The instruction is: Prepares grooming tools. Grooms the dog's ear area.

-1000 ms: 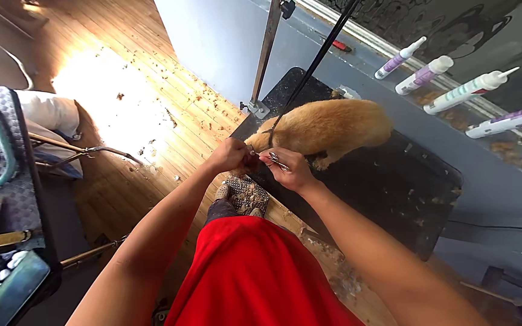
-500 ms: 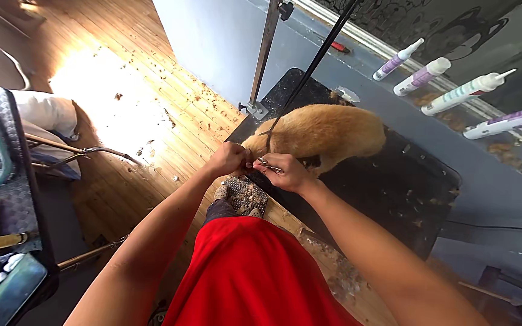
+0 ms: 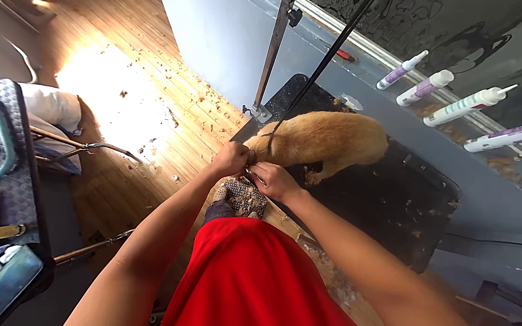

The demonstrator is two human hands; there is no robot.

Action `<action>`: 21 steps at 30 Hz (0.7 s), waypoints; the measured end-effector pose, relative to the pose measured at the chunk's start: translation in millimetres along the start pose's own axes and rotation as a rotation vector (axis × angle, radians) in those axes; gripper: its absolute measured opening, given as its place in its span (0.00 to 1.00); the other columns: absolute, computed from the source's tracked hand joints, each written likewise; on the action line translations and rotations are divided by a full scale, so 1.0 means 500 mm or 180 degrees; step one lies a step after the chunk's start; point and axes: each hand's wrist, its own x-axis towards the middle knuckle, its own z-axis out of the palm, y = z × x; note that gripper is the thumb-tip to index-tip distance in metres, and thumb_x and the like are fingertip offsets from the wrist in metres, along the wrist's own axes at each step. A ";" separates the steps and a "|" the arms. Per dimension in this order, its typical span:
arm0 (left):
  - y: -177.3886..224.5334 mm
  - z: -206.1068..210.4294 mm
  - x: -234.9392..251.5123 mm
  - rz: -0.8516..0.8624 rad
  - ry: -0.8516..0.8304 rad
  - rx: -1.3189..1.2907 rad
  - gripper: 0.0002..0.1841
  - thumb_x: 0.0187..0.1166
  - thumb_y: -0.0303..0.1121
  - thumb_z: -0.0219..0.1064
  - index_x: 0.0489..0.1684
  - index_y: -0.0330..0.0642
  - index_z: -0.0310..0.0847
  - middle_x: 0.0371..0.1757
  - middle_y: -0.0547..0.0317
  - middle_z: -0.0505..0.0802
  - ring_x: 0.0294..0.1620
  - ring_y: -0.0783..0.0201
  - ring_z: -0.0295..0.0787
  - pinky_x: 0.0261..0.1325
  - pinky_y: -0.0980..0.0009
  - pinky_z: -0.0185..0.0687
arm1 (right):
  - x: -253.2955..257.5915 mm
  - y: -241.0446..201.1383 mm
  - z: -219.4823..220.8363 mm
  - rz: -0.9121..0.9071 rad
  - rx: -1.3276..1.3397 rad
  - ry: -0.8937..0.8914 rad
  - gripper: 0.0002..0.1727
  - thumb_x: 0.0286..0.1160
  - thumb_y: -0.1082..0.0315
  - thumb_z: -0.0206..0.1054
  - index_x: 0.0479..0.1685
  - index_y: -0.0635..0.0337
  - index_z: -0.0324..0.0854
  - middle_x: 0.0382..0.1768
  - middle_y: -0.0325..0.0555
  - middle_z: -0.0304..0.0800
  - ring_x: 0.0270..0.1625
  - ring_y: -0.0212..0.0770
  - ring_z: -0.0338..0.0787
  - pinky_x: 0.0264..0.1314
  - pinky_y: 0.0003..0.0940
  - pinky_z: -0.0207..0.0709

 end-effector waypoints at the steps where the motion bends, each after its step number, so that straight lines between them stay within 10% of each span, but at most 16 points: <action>1: -0.001 0.003 0.000 0.0019 0.0022 0.0009 0.21 0.88 0.41 0.58 0.25 0.41 0.87 0.26 0.55 0.90 0.32 0.57 0.88 0.41 0.47 0.81 | 0.006 -0.009 0.000 0.0430 0.0160 0.0083 0.11 0.82 0.69 0.63 0.48 0.64 0.90 0.42 0.50 0.94 0.46 0.46 0.95 0.54 0.43 0.89; 5: -0.001 0.012 0.004 -0.0018 0.0069 0.0053 0.21 0.88 0.41 0.58 0.23 0.43 0.87 0.25 0.56 0.88 0.31 0.57 0.87 0.40 0.48 0.80 | 0.043 -0.026 -0.006 0.2484 0.1181 0.0374 0.15 0.86 0.59 0.60 0.45 0.57 0.89 0.34 0.45 0.93 0.40 0.41 0.94 0.49 0.47 0.87; 11: 0.000 -0.001 0.001 0.0035 0.0032 -0.0060 0.20 0.87 0.40 0.59 0.21 0.42 0.86 0.23 0.57 0.87 0.29 0.59 0.86 0.38 0.51 0.80 | 0.028 0.021 -0.025 0.1308 0.1606 0.0068 0.08 0.75 0.62 0.75 0.42 0.56 0.90 0.34 0.37 0.96 0.36 0.30 0.94 0.48 0.34 0.91; 16: -0.001 0.011 0.001 0.0156 0.0164 0.0003 0.16 0.83 0.35 0.60 0.24 0.43 0.88 0.25 0.57 0.90 0.32 0.59 0.88 0.40 0.49 0.81 | 0.040 -0.014 0.016 0.2339 0.2130 0.0991 0.14 0.63 0.65 0.84 0.25 0.62 0.84 0.22 0.44 0.90 0.23 0.37 0.89 0.31 0.37 0.89; 21: -0.010 0.005 0.001 0.0138 0.0198 -0.0178 0.16 0.81 0.33 0.61 0.21 0.42 0.86 0.23 0.57 0.88 0.29 0.60 0.87 0.38 0.51 0.80 | 0.053 -0.023 -0.021 0.1713 0.1182 -0.0043 0.17 0.88 0.56 0.61 0.53 0.58 0.89 0.41 0.46 0.94 0.47 0.39 0.93 0.57 0.47 0.85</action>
